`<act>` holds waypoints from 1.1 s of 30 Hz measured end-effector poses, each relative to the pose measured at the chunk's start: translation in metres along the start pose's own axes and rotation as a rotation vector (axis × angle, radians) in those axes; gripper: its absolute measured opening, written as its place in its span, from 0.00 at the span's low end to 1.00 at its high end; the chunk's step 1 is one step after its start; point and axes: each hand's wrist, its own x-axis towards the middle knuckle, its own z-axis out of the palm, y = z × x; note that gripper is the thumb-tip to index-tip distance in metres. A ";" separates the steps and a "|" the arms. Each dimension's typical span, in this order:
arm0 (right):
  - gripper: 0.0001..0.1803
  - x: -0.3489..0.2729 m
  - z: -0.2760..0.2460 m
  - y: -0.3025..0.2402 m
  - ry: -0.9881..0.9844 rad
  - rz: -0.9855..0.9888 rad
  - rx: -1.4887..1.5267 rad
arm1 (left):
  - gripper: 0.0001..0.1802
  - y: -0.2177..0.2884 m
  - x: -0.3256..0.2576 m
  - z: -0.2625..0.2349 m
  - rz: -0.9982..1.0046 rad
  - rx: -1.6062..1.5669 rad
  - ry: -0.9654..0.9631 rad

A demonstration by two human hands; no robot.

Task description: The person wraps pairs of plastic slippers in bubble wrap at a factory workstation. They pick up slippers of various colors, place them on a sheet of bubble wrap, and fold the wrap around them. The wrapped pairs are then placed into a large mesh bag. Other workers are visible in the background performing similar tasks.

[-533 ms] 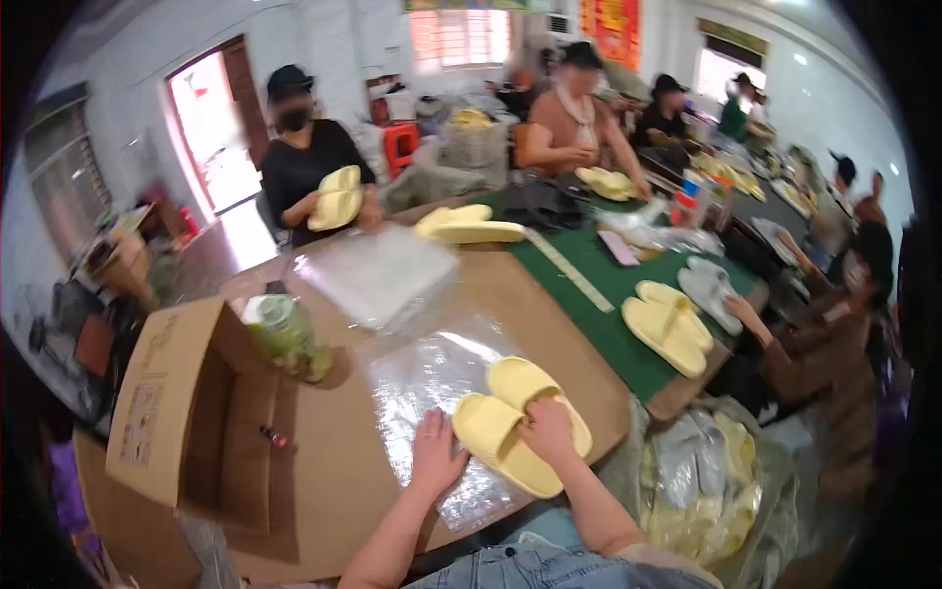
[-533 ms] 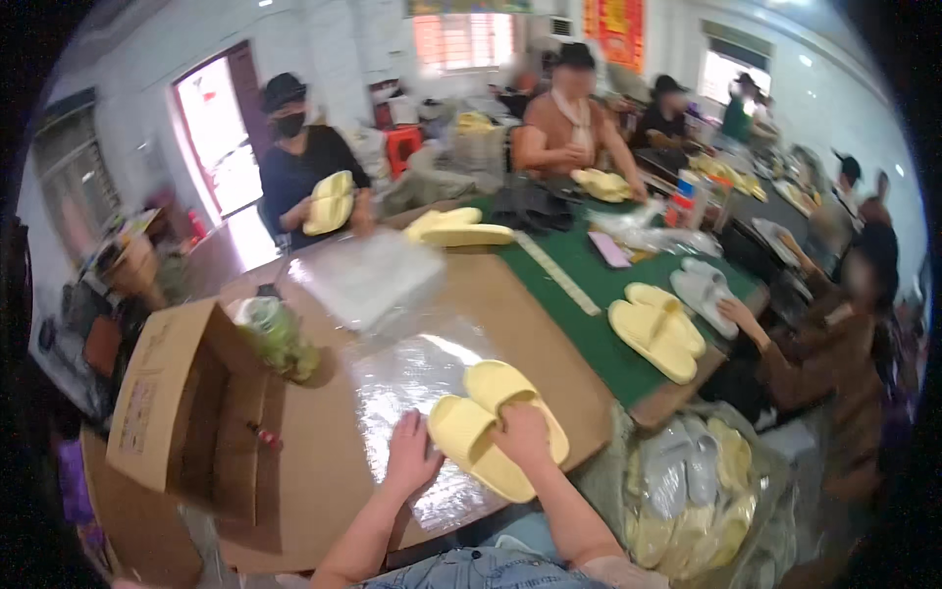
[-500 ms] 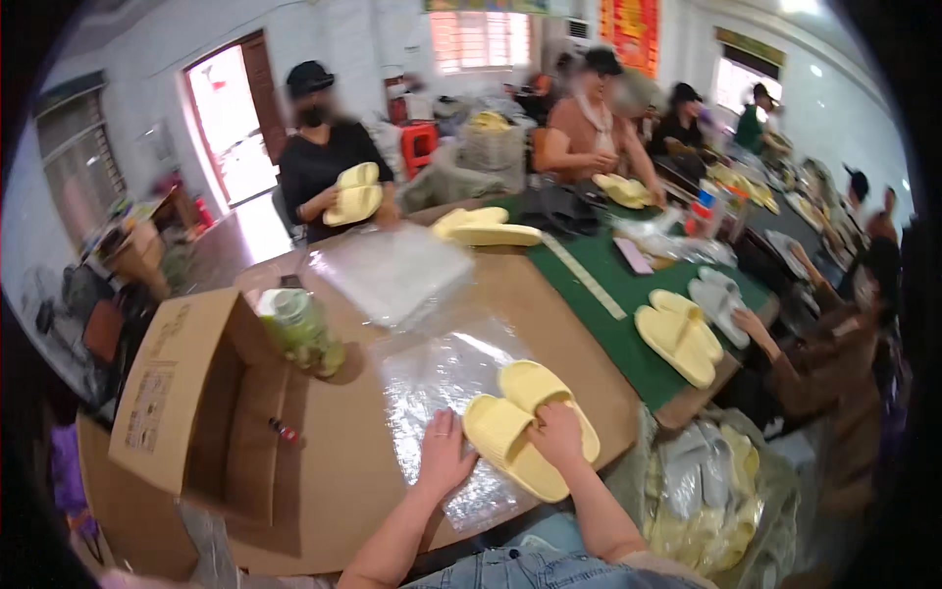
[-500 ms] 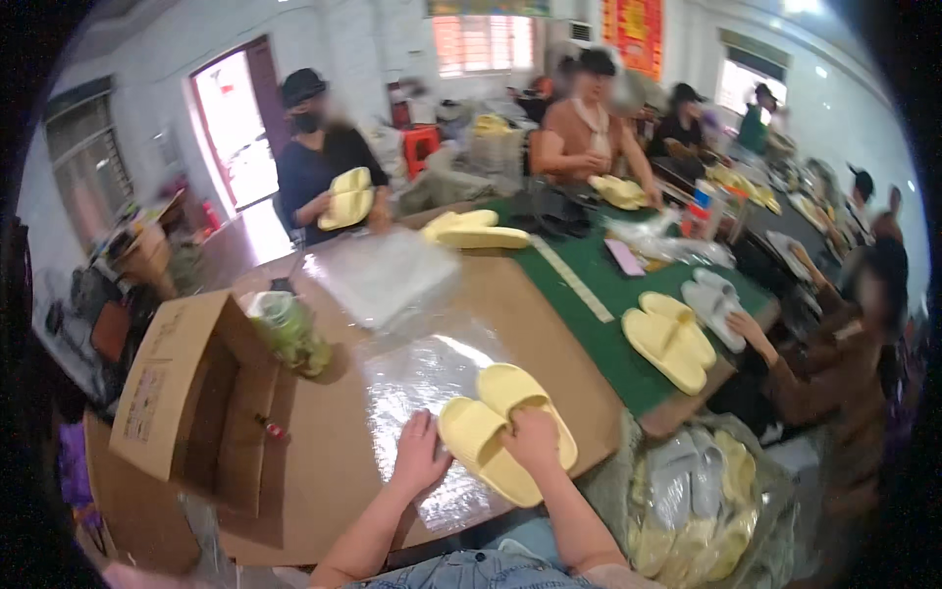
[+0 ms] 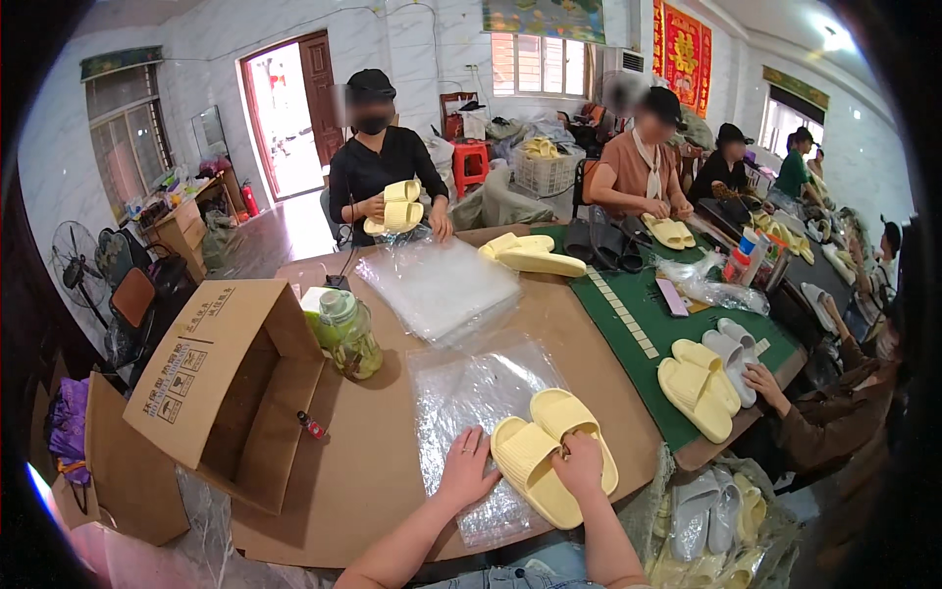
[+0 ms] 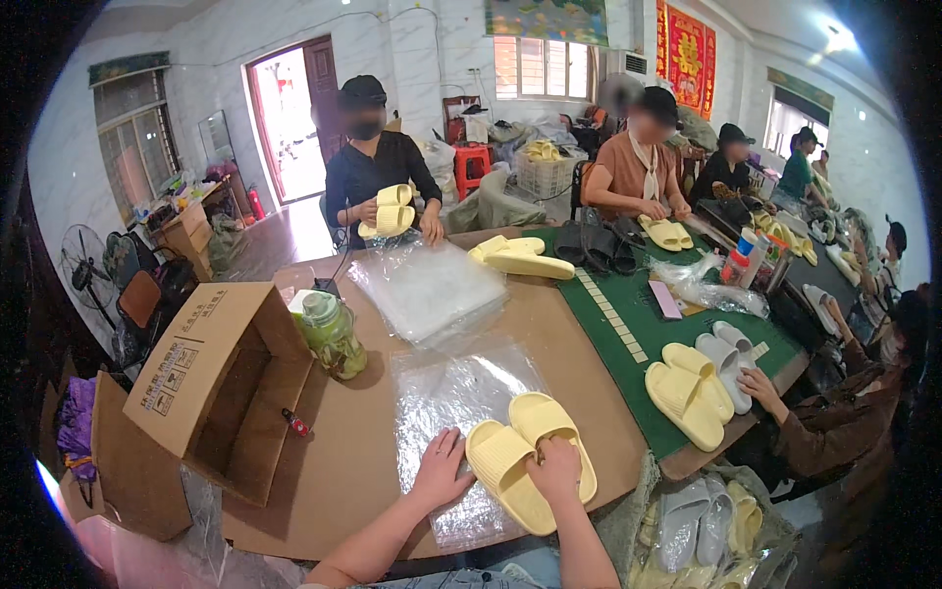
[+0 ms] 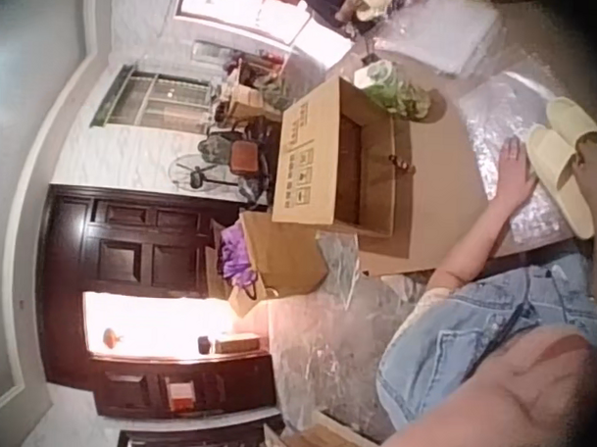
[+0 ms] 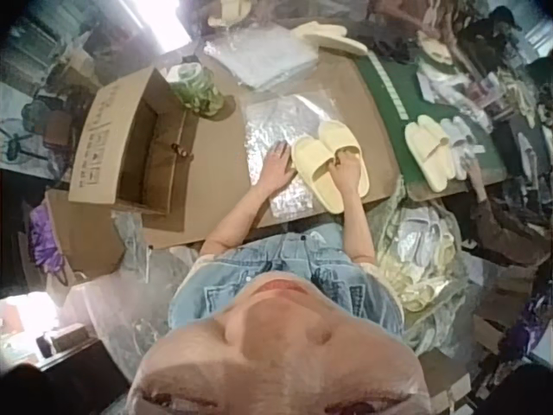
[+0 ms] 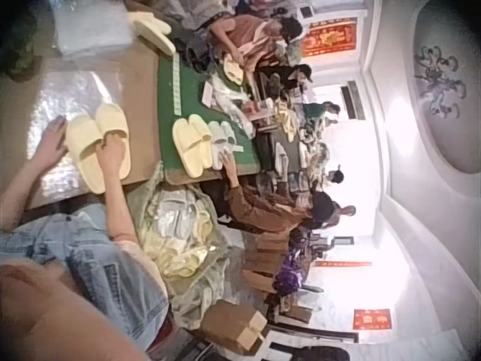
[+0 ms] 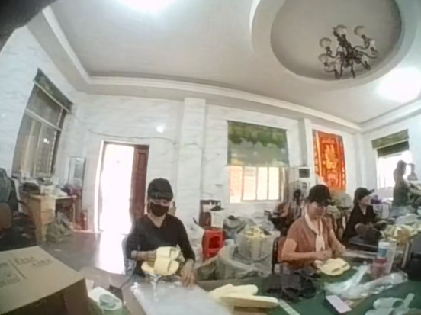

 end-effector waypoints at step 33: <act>0.15 -0.003 -0.006 0.003 -0.075 -0.001 -0.077 | 0.39 -0.002 0.004 0.003 0.020 -0.075 -0.019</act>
